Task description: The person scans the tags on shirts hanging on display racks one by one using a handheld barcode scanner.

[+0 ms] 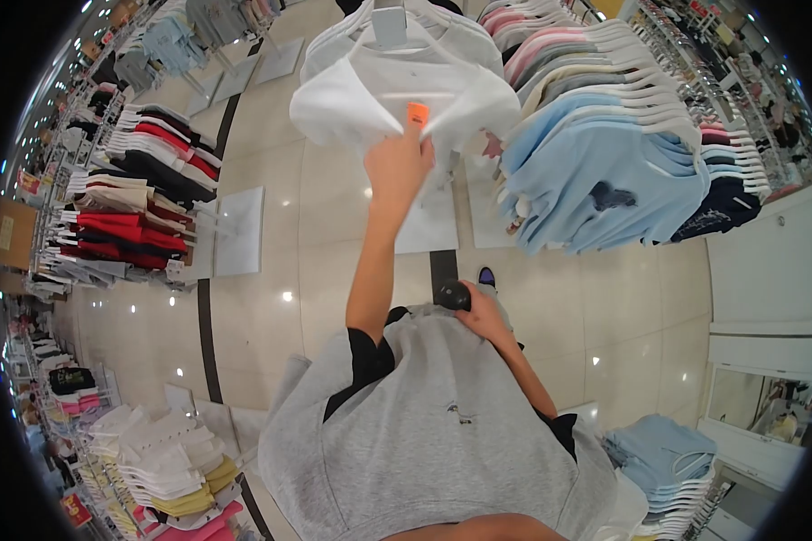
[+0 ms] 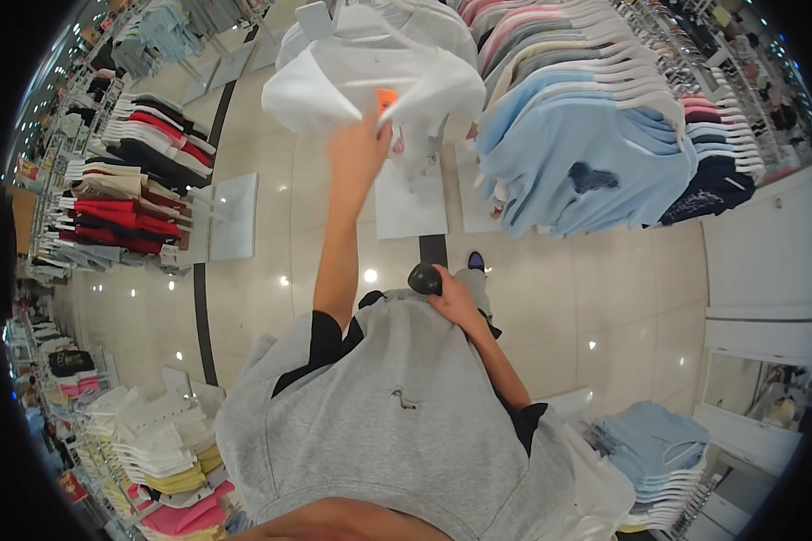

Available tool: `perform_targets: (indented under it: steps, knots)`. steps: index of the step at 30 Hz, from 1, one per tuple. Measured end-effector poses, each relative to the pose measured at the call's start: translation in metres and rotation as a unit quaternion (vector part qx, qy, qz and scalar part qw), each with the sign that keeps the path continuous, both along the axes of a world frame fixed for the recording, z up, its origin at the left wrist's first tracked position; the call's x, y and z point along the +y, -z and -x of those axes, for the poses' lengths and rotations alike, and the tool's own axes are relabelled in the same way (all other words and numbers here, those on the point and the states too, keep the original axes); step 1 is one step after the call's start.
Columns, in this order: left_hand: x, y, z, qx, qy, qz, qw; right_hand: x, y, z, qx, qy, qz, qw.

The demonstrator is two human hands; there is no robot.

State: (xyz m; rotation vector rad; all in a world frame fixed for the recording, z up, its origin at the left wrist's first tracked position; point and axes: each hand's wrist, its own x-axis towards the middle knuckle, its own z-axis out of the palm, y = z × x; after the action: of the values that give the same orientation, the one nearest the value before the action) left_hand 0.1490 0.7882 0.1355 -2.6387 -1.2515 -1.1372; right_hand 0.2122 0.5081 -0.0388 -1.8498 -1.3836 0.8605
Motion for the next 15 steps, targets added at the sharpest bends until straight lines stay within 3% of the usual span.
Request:
perform_targets:
  steps: [3, 6, 8, 15]
  knots:
    - [-0.065, 0.002, 0.027, 0.021, 0.017, 0.046, 0.999, 0.005, 0.001, -0.002, 0.027, 0.011, 0.013, 0.999]
    - [-0.104, -0.013, 0.04, 0.019, 0.04, 0.098, 0.994, 0.016, 0.007, -0.004, -0.026, 0.025, -0.049, 0.998]
    - [-0.115, -0.023, 0.045, -0.014, 0.025, -0.048, 0.998, 0.019, -0.002, -0.003, -0.018, 0.031, -0.035, 0.999]
    - [-0.093, -0.007, 0.044, -0.06, 0.103, -0.076, 0.99, 0.025, -0.002, 0.006, 0.018, 0.011, -0.036, 0.999]
